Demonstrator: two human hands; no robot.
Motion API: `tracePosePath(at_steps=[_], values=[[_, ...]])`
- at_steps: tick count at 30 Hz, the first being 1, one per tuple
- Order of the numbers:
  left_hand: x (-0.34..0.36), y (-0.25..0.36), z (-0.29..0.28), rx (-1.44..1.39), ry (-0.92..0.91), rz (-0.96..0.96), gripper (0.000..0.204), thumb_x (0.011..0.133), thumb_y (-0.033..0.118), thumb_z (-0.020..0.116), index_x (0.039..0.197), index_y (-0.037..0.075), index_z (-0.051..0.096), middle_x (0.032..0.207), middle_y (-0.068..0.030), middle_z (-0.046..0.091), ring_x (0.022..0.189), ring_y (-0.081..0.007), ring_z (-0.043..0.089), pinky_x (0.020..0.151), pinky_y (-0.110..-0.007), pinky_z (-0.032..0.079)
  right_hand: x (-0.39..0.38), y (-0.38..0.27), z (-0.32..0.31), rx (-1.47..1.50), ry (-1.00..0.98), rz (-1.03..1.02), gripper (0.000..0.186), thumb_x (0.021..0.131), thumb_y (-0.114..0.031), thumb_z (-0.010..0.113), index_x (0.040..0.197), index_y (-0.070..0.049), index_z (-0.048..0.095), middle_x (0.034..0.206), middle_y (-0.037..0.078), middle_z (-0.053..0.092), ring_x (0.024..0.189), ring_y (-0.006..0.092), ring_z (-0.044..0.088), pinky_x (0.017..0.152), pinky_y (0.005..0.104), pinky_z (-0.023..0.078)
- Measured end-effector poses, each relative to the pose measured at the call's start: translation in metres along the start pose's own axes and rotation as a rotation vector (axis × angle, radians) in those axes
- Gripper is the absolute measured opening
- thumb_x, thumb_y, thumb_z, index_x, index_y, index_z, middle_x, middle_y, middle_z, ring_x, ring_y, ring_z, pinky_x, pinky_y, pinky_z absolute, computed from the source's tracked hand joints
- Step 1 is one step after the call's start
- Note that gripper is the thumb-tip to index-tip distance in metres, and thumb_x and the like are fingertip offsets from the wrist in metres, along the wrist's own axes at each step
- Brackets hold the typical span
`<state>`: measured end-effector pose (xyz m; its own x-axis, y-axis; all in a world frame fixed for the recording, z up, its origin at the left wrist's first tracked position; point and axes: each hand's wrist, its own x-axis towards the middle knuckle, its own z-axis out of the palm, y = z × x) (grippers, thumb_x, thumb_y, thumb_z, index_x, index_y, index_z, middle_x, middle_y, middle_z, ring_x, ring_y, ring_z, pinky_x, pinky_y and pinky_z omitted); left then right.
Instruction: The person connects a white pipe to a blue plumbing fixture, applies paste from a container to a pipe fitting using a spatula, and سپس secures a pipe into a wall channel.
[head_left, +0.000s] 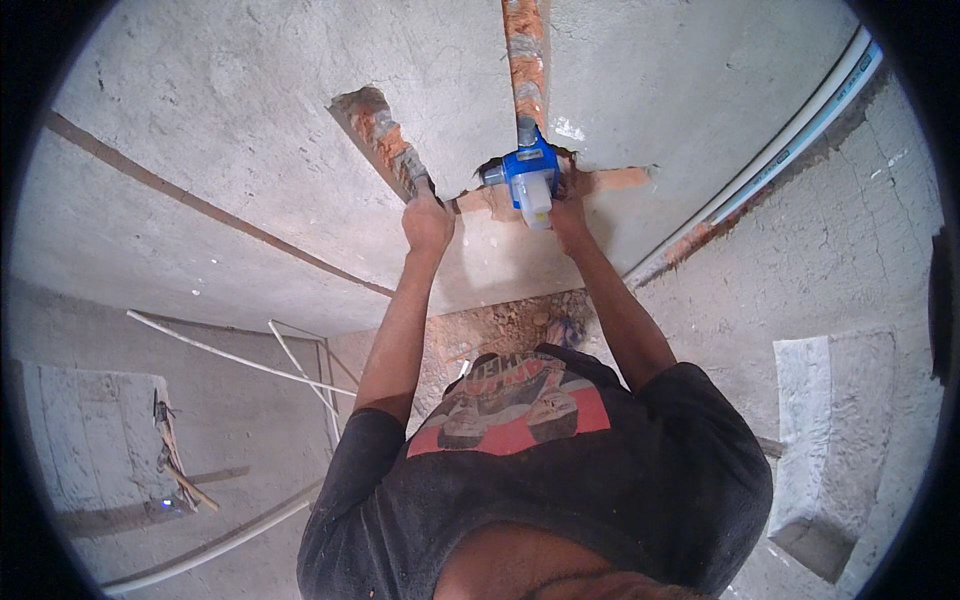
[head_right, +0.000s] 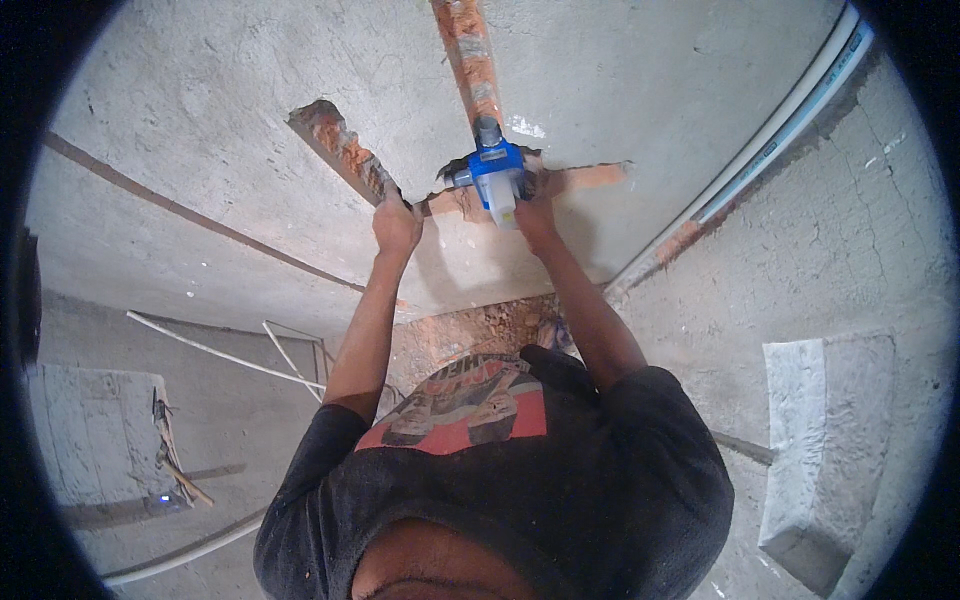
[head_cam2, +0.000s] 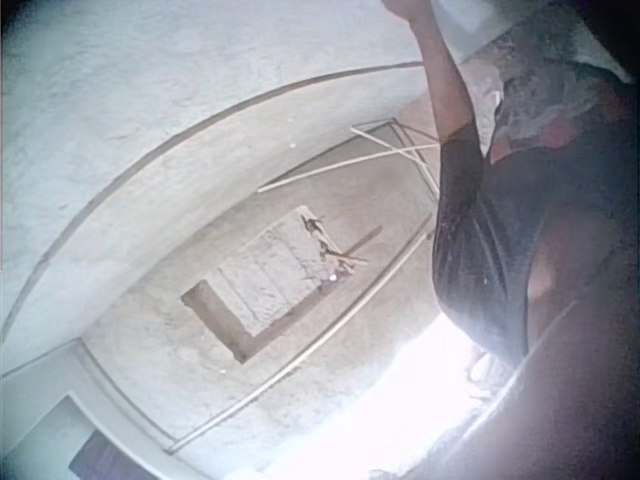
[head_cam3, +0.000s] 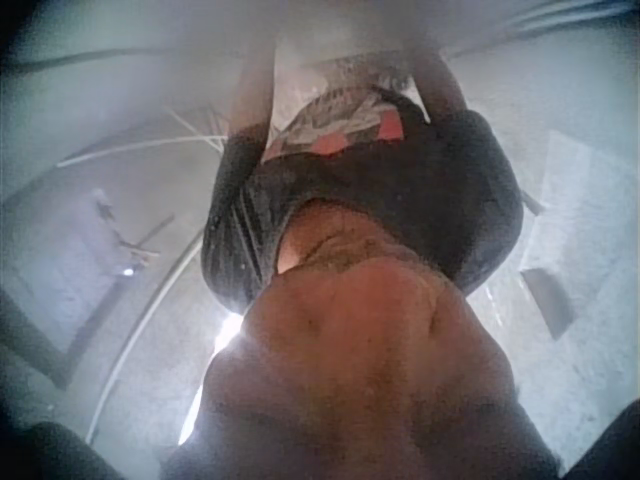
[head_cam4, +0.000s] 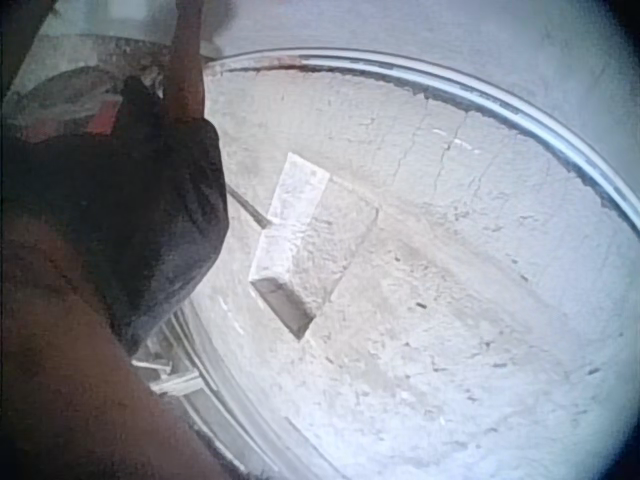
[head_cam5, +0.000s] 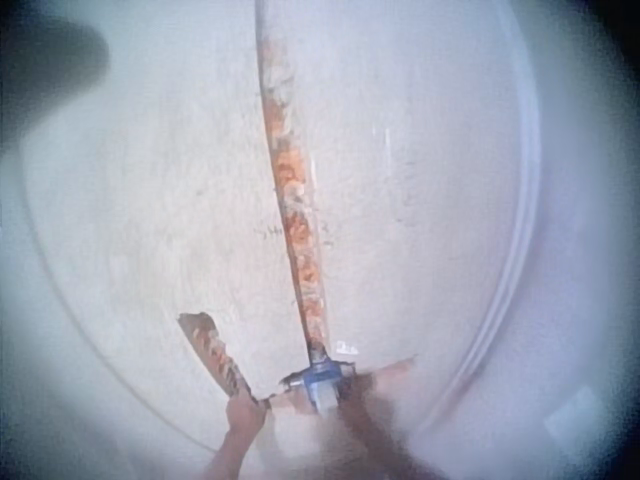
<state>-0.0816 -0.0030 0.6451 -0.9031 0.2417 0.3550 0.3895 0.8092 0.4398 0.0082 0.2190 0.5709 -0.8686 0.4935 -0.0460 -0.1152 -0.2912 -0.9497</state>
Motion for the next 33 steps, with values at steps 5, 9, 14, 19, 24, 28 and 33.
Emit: tracePosePath(at_steps=[5, 9, 14, 19, 24, 28, 33], values=[[0.000, 0.013, 0.000, -0.030, 0.012, 0.043, 0.045, 0.081, 0.012, 0.065, 0.119, -0.004, 0.048, 0.084, -0.0287, 0.065, 0.080, -0.0459, 0.065, 0.073, -0.053, 0.052, 0.031, 0.036, -0.028, -0.163, 0.078, -0.050, 0.079, 0.083, -0.017, 0.072, 0.146, -0.002, 0.028, 0.131, 0.012, 0.054, 0.117, 0.0210, 0.053, 0.099, 0.0364, 0.045], [-0.004, 0.003, -0.006, -0.009, 0.010, 0.009, 0.042, 0.081, 0.012, 0.064, 0.117, -0.003, 0.049, 0.085, -0.0287, 0.065, 0.080, -0.0460, 0.065, 0.073, -0.053, 0.052, 0.007, 0.005, -0.003, -0.054, -0.013, 0.024, 0.071, 0.084, -0.020, 0.072, 0.142, -0.002, 0.036, 0.130, 0.011, 0.055, 0.116, 0.0205, 0.054, 0.097, 0.0370, 0.045], [-0.004, 0.003, -0.003, -0.010, 0.009, 0.016, 0.040, 0.081, 0.013, 0.065, 0.115, -0.003, 0.049, 0.083, -0.0286, 0.065, 0.080, -0.0455, 0.065, 0.073, -0.052, 0.053, -0.010, -0.026, 0.008, -0.067, 0.042, 0.091, 0.063, 0.084, -0.019, 0.072, 0.137, -0.002, 0.043, 0.127, 0.010, 0.057, 0.112, 0.0202, 0.056, 0.093, 0.0371, 0.048], [0.002, 0.004, 0.001, 0.017, -0.036, -0.004, 0.046, 0.083, 0.019, 0.067, 0.117, -0.004, 0.048, 0.083, -0.0285, 0.066, 0.080, -0.0459, 0.065, 0.073, -0.053, 0.052, 0.000, -0.014, -0.003, -0.087, 0.009, 0.009, 0.060, 0.084, -0.020, 0.072, 0.135, -0.003, 0.045, 0.123, 0.010, 0.059, 0.107, 0.0194, 0.059, 0.088, 0.0358, 0.051], [-0.001, 0.000, -0.001, 0.033, -0.012, 0.021, 0.049, 0.083, 0.019, 0.068, 0.119, -0.005, 0.046, 0.083, -0.0283, 0.066, 0.079, -0.0460, 0.066, 0.073, -0.053, 0.052, -0.010, -0.026, 0.007, -0.086, 0.054, 0.085, 0.059, 0.083, -0.020, 0.070, 0.134, -0.003, 0.046, 0.120, 0.009, 0.059, 0.103, 0.0197, 0.061, 0.083, 0.0357, 0.053], [-0.001, 0.003, -0.003, 0.040, -0.037, 0.007, 0.050, 0.083, 0.021, 0.068, 0.120, -0.005, 0.046, 0.083, -0.0282, 0.066, 0.080, -0.0465, 0.065, 0.072, -0.054, 0.052, -0.008, -0.035, 0.003, -0.134, -0.008, 0.149, 0.065, 0.086, -0.026, 0.067, 0.142, -0.011, 0.039, 0.127, 0.008, 0.057, 0.108, 0.0219, 0.060, 0.080, 0.0415, 0.055], [0.000, 0.004, -0.001, 0.009, -0.014, 0.028, 0.044, 0.083, 0.019, 0.066, 0.117, -0.003, 0.047, 0.083, -0.0277, 0.066, 0.079, -0.0456, 0.066, 0.072, -0.053, 0.052, -0.012, -0.039, 0.005, -0.122, 0.009, 0.168, 0.065, 0.087, -0.028, 0.066, 0.144, -0.015, 0.036, 0.128, 0.008, 0.056, 0.111, 0.0237, 0.060, 0.080, 0.0458, 0.056]])
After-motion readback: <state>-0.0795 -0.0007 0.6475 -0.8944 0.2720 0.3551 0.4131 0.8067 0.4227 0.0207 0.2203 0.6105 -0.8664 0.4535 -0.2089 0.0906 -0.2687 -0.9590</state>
